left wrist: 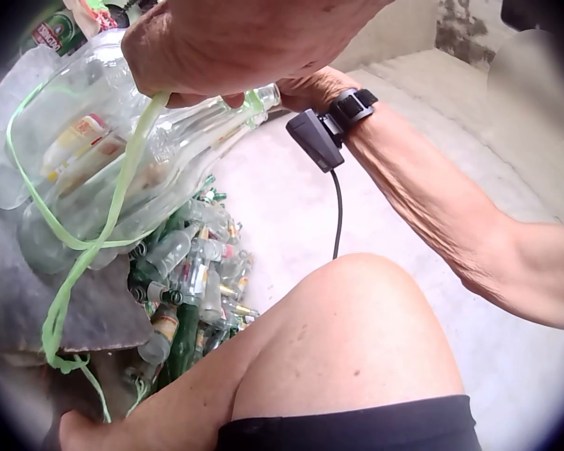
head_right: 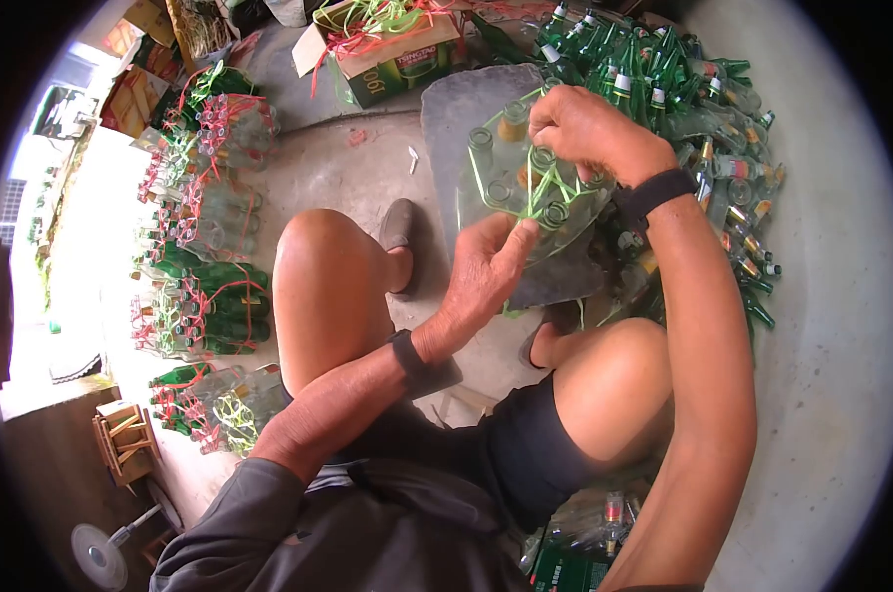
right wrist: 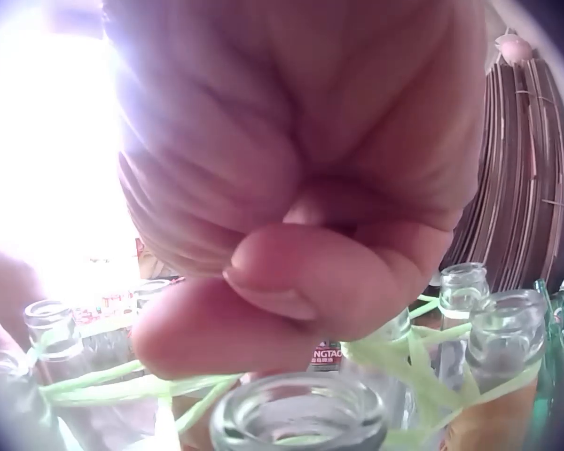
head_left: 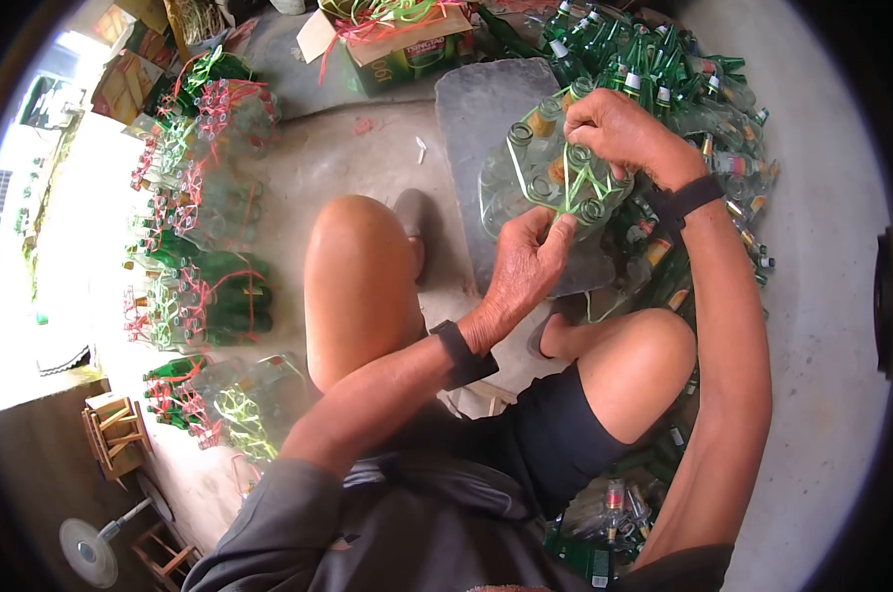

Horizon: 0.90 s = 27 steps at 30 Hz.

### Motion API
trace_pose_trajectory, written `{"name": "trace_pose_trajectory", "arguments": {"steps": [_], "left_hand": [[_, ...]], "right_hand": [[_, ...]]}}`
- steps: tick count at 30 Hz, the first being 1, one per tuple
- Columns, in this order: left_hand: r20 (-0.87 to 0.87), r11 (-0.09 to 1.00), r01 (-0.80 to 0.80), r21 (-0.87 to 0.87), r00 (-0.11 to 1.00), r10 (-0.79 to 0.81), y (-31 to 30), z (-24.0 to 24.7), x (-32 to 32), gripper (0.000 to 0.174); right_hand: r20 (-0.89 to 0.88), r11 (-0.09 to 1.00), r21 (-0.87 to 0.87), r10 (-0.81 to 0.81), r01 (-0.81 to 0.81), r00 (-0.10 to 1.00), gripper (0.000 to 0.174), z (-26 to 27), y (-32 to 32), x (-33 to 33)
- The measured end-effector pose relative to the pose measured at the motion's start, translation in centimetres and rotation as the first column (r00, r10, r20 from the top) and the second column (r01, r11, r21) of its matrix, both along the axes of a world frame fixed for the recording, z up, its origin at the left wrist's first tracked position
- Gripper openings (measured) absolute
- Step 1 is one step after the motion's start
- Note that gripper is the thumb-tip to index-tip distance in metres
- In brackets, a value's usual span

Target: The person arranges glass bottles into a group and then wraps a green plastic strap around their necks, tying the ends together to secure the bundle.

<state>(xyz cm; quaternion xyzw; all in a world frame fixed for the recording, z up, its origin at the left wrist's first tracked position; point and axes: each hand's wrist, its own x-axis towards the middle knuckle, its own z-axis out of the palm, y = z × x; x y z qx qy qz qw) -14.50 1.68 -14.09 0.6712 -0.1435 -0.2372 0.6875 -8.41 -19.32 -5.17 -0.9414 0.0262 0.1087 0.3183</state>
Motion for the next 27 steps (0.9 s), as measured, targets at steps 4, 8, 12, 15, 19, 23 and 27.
{"name": "trace_pose_trajectory", "arguments": {"steps": [4, 8, 12, 15, 19, 23, 27], "left_hand": [[-0.012, 1.0, 0.001, 0.004, 1.0, -0.001, 0.1, -0.3, 0.1, 0.035], [0.0, 1.0, 0.005, 0.007, 1.0, -0.005, 0.7, 0.3, 0.4, 0.035], [0.025, 0.999, 0.008, 0.04, 1.0, -0.009, 1.7, 0.9, 0.6, 0.036], [0.058, 0.997, 0.001, 0.072, 0.998, -0.005, 2.5, 1.3, 0.6, 0.036], [0.085, 0.995, 0.026, 0.101, 0.996, -0.035, 3.2, 1.3, 1.4, 0.036], [0.024, 0.991, 0.051, 0.125, 0.998, -0.055, 3.3, 1.7, 1.5, 0.036], [0.139, 0.996, 0.013, 0.091, 0.99, -0.025, 3.3, 1.1, 1.8, 0.034]], "right_hand": [[-0.108, 0.999, 0.016, -0.029, 0.031, 0.994, 0.014, -0.6, -0.6, 0.4], [-0.143, 0.999, 0.009, -0.031, 0.033, 0.989, 0.016, -0.2, -0.4, 0.7], [-0.161, 0.996, -0.046, -0.078, 0.071, 0.984, 0.018, -0.3, -0.3, 0.4], [0.094, 0.992, -0.127, 0.024, -0.012, 0.995, 0.02, -2.8, -1.2, -0.3], [0.248, 0.992, -0.084, -0.067, 0.091, 0.966, 0.031, -1.0, 1.3, -3.5], [0.259, 0.982, -0.073, -0.151, 0.175, 0.954, 0.06, -1.3, 3.6, -7.4], [0.44, 0.942, -0.267, -0.069, 0.204, 0.895, 0.072, -2.0, 6.1, -9.0]]}}
